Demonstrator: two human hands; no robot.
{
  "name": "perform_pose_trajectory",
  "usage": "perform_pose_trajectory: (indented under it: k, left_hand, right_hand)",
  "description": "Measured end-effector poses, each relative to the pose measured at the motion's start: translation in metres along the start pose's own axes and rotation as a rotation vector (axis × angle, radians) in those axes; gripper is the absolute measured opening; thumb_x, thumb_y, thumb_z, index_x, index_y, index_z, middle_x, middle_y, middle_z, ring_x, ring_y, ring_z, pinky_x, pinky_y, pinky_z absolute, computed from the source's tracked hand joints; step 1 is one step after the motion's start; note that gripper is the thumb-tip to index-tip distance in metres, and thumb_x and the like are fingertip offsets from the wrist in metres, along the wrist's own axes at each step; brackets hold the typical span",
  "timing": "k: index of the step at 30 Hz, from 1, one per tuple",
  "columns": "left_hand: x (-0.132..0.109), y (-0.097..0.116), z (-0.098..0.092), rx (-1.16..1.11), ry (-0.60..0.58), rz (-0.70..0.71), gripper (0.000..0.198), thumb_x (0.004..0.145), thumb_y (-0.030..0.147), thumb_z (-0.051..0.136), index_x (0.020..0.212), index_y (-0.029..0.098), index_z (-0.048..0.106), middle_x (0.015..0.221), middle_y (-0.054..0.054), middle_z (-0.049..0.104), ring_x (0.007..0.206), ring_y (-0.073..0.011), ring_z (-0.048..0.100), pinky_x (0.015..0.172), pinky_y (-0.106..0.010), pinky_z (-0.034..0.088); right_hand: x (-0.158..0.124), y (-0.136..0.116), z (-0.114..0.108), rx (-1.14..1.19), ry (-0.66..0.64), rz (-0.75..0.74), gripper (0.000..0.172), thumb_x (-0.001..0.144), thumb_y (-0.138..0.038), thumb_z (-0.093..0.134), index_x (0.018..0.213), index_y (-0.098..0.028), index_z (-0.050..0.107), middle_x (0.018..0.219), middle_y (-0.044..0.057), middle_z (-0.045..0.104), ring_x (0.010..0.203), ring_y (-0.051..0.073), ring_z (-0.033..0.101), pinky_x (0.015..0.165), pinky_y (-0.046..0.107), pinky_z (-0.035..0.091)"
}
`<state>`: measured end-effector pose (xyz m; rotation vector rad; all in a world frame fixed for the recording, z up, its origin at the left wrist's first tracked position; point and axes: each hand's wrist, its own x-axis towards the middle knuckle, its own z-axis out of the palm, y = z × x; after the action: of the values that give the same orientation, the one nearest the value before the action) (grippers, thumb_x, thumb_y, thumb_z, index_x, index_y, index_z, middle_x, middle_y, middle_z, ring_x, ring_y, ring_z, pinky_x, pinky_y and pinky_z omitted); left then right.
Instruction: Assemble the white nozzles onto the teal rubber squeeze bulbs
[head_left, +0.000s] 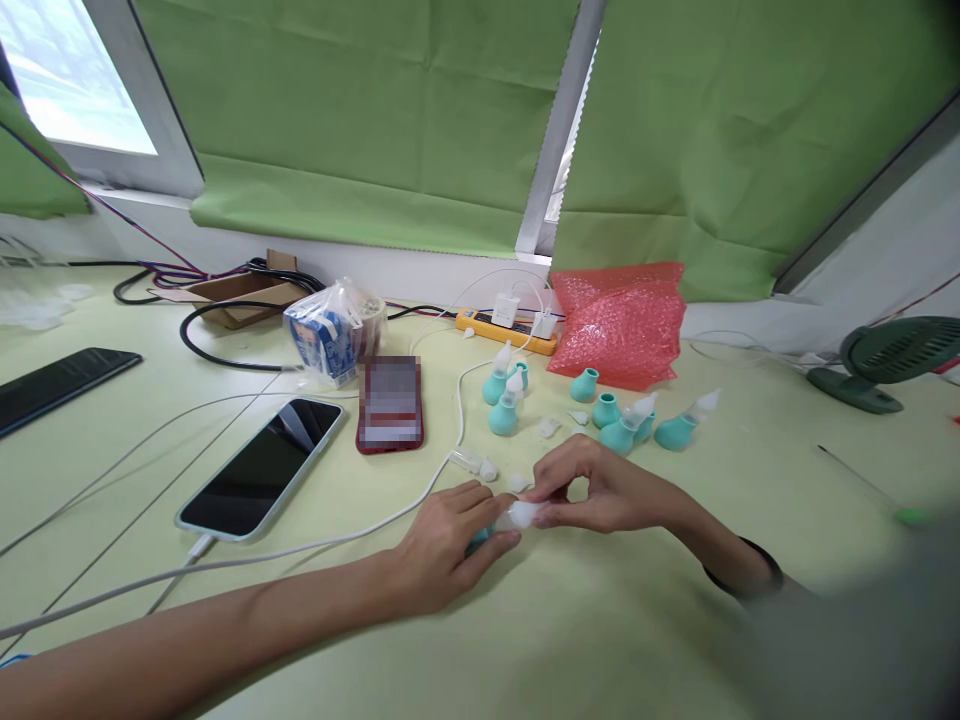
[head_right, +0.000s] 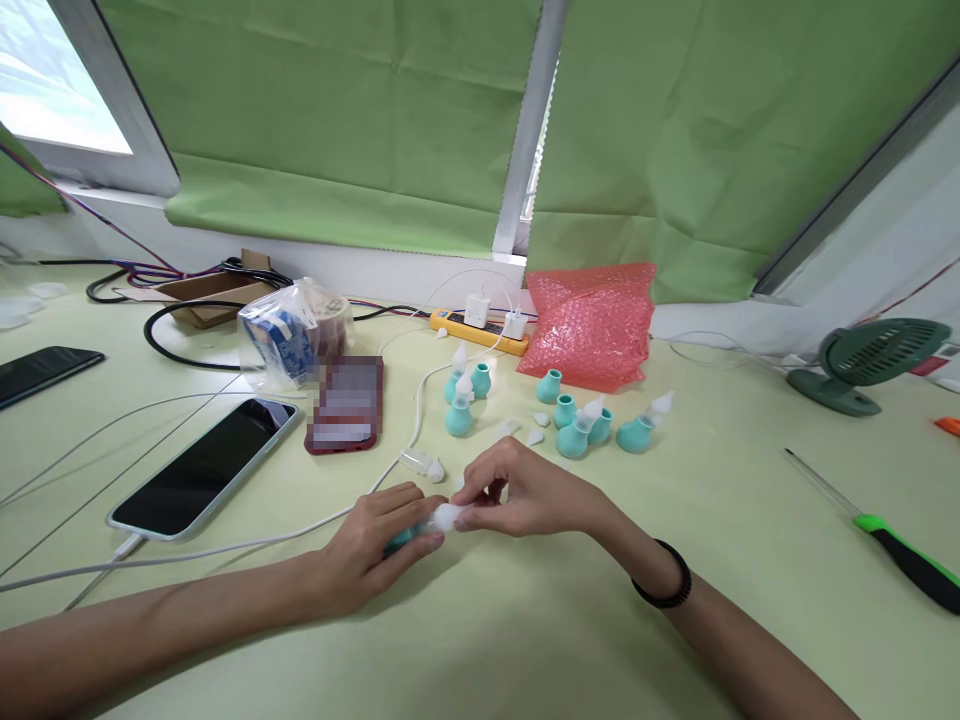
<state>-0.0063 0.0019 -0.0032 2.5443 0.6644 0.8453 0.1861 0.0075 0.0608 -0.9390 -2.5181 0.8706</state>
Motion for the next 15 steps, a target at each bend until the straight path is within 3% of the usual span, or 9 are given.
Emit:
perform_pose_trajectory:
  k: [4,7,11,15]
  left_hand:
    - [-0.001,0.0,-0.005,-0.152,0.053,-0.081,0.032,0.083,0.027,0.039,0.112,0.013,0.044,0.083,-0.007,0.055,0.076,-0.0168,0.049,0.067,-0.028,0.039]
    - [-0.002,-0.001,-0.005,-0.266,0.154,-0.072,0.039,0.083,0.023,0.036,0.122,0.016,0.032,0.102,-0.009,0.051,0.091,-0.0186,0.046,0.078,-0.032,0.038]
    - [-0.002,-0.001,-0.004,-0.297,0.225,-0.063,0.027,0.082,0.016,0.037,0.108,0.016,0.042,0.099,-0.009,0.049,0.089,-0.0176,0.045,0.075,-0.03,0.04]
    - [-0.002,0.0,-0.002,-0.251,0.201,-0.095,0.018,0.08,0.013,0.038,0.095,0.016,0.047,0.09,-0.008,0.051,0.081,-0.016,0.046,0.072,-0.03,0.04]
  right_hand:
    - [-0.001,-0.01,-0.011,0.019,0.128,0.032,0.017,0.073,-0.026,0.055,0.072,-0.014,0.066,0.056,0.001,0.058,0.05,0.008,0.048,0.047,0.02,0.037]
    - [-0.001,-0.014,-0.033,-0.019,0.372,0.118,0.015,0.07,-0.027,0.057,0.066,-0.015,0.065,0.059,0.002,0.061,0.052,0.01,0.051,0.046,0.021,0.04]
    - [0.006,0.0,-0.066,-0.198,0.725,0.279,0.013,0.064,-0.027,0.06,0.057,-0.015,0.061,0.054,0.002,0.059,0.05,0.011,0.051,0.046,0.022,0.041]
    - [0.022,0.032,-0.079,-0.464,0.818,0.411,0.017,0.064,-0.024,0.053,0.052,-0.015,0.06,0.051,0.002,0.059,0.05,0.013,0.052,0.048,0.023,0.039]
